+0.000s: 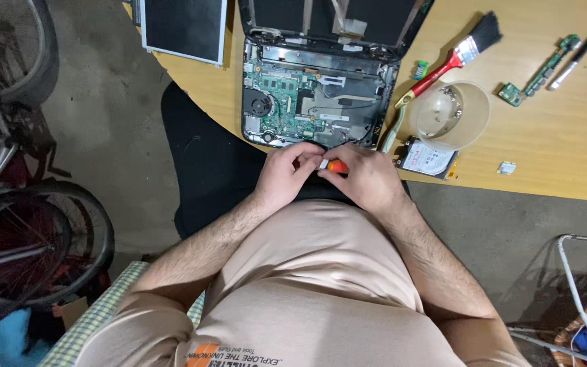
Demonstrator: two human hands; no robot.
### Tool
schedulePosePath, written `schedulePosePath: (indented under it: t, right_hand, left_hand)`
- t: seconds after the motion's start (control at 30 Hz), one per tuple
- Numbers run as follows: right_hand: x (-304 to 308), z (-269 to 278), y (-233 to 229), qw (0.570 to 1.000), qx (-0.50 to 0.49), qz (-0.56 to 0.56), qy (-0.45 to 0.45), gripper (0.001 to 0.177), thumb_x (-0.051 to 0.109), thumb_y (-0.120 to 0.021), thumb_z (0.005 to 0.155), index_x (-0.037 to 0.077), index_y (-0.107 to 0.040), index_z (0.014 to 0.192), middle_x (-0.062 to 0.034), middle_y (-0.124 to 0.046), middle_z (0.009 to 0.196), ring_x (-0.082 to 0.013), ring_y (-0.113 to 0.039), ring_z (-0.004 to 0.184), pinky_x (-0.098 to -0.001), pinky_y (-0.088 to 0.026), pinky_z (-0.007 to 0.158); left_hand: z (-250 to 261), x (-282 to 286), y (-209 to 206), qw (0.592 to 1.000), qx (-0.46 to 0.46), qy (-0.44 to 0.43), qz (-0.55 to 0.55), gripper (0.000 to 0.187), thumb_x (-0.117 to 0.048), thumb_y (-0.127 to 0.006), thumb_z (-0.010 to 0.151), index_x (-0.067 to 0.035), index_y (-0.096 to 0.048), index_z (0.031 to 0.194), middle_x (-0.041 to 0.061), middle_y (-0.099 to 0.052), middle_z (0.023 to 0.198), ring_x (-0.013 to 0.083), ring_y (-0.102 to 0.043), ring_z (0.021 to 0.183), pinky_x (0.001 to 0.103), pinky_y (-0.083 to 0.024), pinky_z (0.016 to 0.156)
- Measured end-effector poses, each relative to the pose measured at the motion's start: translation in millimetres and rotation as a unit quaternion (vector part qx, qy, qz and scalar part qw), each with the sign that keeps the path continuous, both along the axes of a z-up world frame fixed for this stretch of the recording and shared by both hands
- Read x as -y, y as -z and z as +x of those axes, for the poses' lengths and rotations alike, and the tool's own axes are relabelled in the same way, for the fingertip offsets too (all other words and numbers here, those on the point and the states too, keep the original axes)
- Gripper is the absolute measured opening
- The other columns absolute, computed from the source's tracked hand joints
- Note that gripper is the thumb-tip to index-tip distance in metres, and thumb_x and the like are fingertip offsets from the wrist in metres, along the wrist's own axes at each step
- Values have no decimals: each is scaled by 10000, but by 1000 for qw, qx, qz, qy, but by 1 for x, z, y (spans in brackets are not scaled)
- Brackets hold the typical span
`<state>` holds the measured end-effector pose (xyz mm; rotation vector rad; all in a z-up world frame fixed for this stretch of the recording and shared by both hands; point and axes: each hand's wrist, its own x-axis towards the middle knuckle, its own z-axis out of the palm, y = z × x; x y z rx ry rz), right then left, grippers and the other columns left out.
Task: The person uses a screwdriver to remove screws from a disassembled laptop, detaches a small circuit board, and places it on the table. They continue to unscrew and adjust components within the laptop chassis.
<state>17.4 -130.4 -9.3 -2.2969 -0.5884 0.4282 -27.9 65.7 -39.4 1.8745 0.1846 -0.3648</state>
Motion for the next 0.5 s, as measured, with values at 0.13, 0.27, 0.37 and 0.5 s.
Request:
schedulePosePath:
  t: [0.13,0.27,0.37,0.5]
  right_hand:
    - [-7,8,8,999,-37,20,27,247,259,-852,853,142,-765,1052,-99,-757,837,-356,-751,792,-469,-609,697]
    - [-12,11,18,999,-27,11,37,135,216,-812,885,205,-771,1013,-44,-738,835,-308,-749,841,-411,-611,710]
    - [-14,13,11,996,-62,37,55,195,246,-840,856,228,-776,1039,-33,-743,841,-296,-749,828,-395,-610,719]
    - [-9,14,8,989,-104,62,81,155,248,-817,877,192,-789,1019,-80,-741,819,-319,-743,791,-406,-598,709]
  left_hand:
    - [2,-4,7,1000,5,-16,-15,200,-72,-680,941,-156,-775,1095,59,-776,863,213,-732,802,341,-582,714]
    - [6,-8,1,998,11,-36,-49,229,-43,-642,966,-120,-692,1176,79,-784,927,185,-709,745,338,-569,740]
    - [7,-13,-1,999,23,-29,-33,212,-52,-656,968,-110,-676,1171,85,-788,952,199,-719,761,340,-566,734]
    - [6,-12,1,998,47,-23,-31,205,-48,-657,968,-119,-686,1159,72,-786,942,189,-716,756,321,-567,714]
